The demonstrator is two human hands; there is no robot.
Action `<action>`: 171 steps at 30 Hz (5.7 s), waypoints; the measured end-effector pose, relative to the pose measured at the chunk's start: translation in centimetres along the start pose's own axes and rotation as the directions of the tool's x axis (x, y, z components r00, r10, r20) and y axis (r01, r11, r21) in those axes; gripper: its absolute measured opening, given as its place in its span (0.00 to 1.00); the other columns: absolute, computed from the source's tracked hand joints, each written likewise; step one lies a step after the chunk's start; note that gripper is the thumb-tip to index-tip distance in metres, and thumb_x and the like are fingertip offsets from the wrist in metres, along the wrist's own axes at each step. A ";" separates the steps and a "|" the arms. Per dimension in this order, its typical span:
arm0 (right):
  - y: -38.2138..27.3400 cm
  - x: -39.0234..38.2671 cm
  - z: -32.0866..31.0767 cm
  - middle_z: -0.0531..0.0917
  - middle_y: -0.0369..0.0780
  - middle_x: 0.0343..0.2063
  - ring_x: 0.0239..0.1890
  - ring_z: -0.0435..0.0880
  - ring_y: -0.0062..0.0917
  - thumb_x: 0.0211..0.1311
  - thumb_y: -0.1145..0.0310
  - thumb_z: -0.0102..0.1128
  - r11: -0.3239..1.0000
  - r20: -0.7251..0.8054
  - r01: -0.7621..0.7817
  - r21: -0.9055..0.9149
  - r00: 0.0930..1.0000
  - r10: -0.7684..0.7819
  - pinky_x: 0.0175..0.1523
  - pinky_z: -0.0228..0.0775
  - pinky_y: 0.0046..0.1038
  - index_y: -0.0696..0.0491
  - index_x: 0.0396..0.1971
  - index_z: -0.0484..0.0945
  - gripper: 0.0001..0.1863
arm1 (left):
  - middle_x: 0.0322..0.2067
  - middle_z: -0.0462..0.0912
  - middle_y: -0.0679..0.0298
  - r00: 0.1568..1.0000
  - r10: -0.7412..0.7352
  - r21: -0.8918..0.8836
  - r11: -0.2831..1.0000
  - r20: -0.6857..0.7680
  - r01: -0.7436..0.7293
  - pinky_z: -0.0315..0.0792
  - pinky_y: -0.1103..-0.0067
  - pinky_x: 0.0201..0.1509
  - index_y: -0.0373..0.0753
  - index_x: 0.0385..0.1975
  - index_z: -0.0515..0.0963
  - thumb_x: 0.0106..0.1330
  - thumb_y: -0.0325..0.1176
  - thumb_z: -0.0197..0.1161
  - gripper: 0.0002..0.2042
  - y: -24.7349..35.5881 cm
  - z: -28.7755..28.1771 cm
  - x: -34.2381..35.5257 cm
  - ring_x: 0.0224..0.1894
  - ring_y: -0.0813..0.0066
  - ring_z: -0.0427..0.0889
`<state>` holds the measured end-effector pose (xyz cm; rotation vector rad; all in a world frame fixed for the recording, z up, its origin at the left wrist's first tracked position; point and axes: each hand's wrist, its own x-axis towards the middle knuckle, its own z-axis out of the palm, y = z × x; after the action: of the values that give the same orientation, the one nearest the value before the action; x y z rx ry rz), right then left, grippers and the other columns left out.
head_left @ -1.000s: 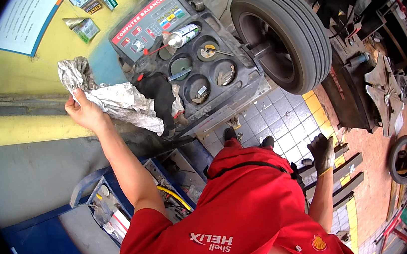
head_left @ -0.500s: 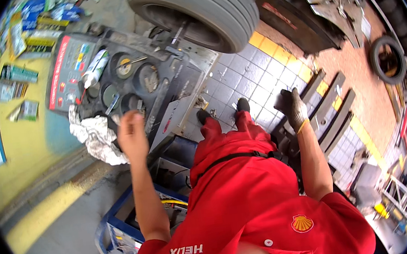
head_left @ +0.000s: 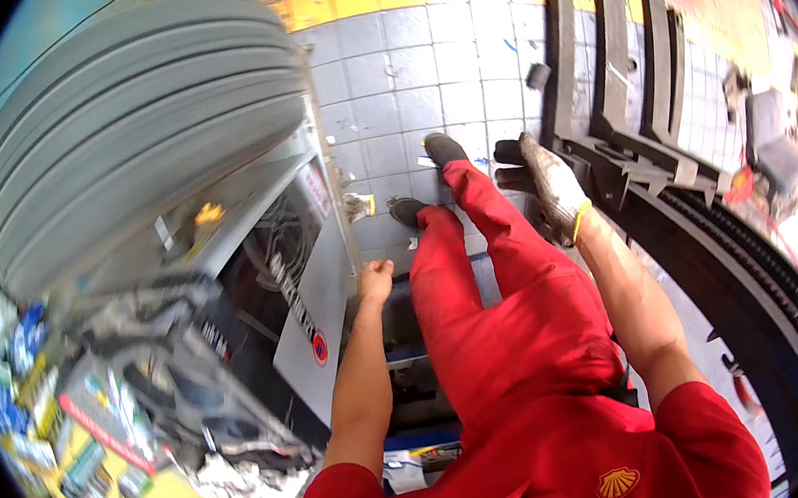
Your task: The person balances a car tire on a computer balancer, applies adhesive weights to the rim, and then removes the tire. They carry the tire across the garage and place it on the floor near a vehicle.
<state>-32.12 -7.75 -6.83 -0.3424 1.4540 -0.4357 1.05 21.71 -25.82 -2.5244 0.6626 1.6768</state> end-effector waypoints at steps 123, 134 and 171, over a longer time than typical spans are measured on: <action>-33.0 -14.8 34.9 0.89 0.45 0.38 0.39 0.86 0.25 0.78 0.60 0.56 0.331 0.725 0.888 -0.318 0.453 -0.519 0.47 0.77 0.28 0.62 0.49 0.82 0.19 | 0.72 0.63 0.41 0.093 -0.031 -0.092 0.639 -0.995 -0.764 0.61 0.59 0.75 0.34 0.73 0.62 0.76 0.52 0.56 0.35 34.8 -40.9 -27.1 0.71 0.40 0.65; -35.5 6.8 39.1 0.84 0.54 0.57 0.56 0.86 0.40 0.71 0.47 0.59 0.346 0.606 0.677 -0.649 0.735 -0.304 0.62 0.75 0.33 0.60 0.66 0.73 0.35 | 0.75 0.56 0.40 0.254 -0.412 -0.478 0.648 -0.875 -0.593 0.53 0.61 0.79 0.30 0.77 0.50 0.73 0.61 0.57 0.46 38.1 -46.8 -22.2 0.77 0.46 0.56; -29.3 19.3 59.5 0.81 0.52 0.57 0.58 0.81 0.40 0.62 0.43 0.69 0.044 0.399 0.490 -0.871 0.650 0.647 0.61 0.76 0.42 0.56 0.65 0.73 0.40 | 0.71 0.63 0.40 0.062 -0.662 -0.616 0.653 -0.747 -0.441 0.54 0.61 0.79 0.27 0.72 0.60 0.74 0.44 0.62 0.35 43.0 -44.1 -23.8 0.74 0.44 0.62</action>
<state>26.08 -44.91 -4.24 -1.4362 0.5562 1.0335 15.88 -21.21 22.21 -3.8917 -0.6646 -0.6157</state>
